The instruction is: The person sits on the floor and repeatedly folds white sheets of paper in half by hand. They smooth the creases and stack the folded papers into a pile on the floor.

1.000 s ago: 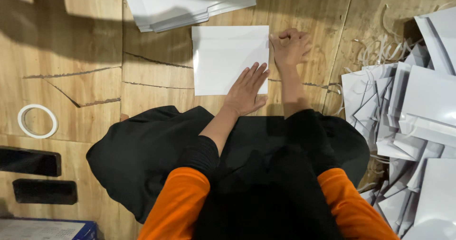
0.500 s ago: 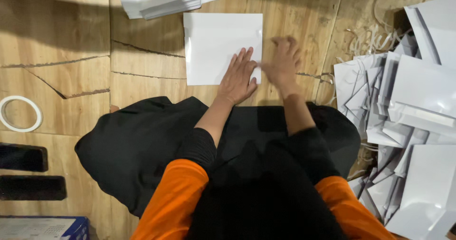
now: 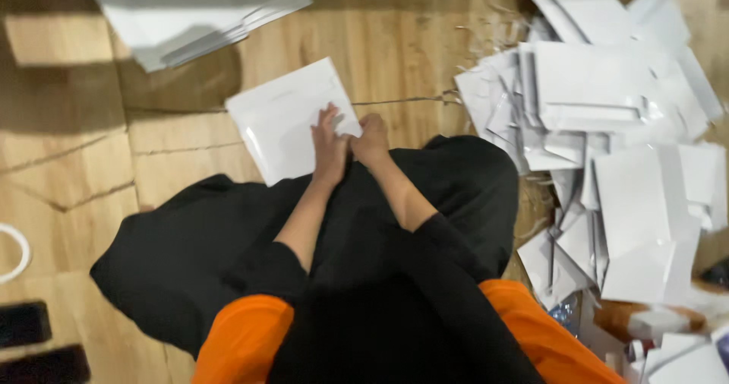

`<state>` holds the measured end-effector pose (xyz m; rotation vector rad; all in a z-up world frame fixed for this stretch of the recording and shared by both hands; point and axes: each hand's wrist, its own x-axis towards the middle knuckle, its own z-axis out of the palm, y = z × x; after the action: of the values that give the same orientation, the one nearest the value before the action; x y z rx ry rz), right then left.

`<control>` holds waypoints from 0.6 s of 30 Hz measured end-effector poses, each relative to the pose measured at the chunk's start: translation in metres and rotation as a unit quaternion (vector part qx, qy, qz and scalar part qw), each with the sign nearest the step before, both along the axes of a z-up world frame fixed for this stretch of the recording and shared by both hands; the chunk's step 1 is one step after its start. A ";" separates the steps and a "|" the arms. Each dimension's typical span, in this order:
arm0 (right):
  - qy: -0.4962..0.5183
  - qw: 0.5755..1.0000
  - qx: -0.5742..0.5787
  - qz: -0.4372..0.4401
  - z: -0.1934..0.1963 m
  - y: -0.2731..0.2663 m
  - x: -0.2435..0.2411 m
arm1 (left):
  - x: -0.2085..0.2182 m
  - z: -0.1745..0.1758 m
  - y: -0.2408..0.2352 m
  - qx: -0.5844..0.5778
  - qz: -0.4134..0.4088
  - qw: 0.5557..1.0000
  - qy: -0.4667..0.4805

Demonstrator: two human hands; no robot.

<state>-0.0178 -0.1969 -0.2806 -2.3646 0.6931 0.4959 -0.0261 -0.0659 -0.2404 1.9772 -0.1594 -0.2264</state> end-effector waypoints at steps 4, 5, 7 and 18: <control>0.064 0.995 0.067 -0.038 0.004 0.014 -0.006 | -0.001 -0.006 0.004 -0.176 0.059 0.978 0.097; 0.073 0.996 0.049 -0.025 -0.020 0.014 -0.002 | 0.004 -0.010 0.004 -0.240 0.089 0.961 0.107; -0.021 0.999 -0.025 -0.021 0.063 0.036 -0.021 | -0.002 -0.020 0.011 -0.119 0.150 0.981 -0.012; -0.035 0.976 0.190 -0.101 0.034 0.029 -0.015 | -0.015 -0.050 0.147 0.078 0.461 0.880 0.078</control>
<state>-0.0328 -0.1677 -0.2464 -1.9223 0.7261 0.4109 -0.0412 0.0811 -0.2901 1.9655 0.9207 0.2362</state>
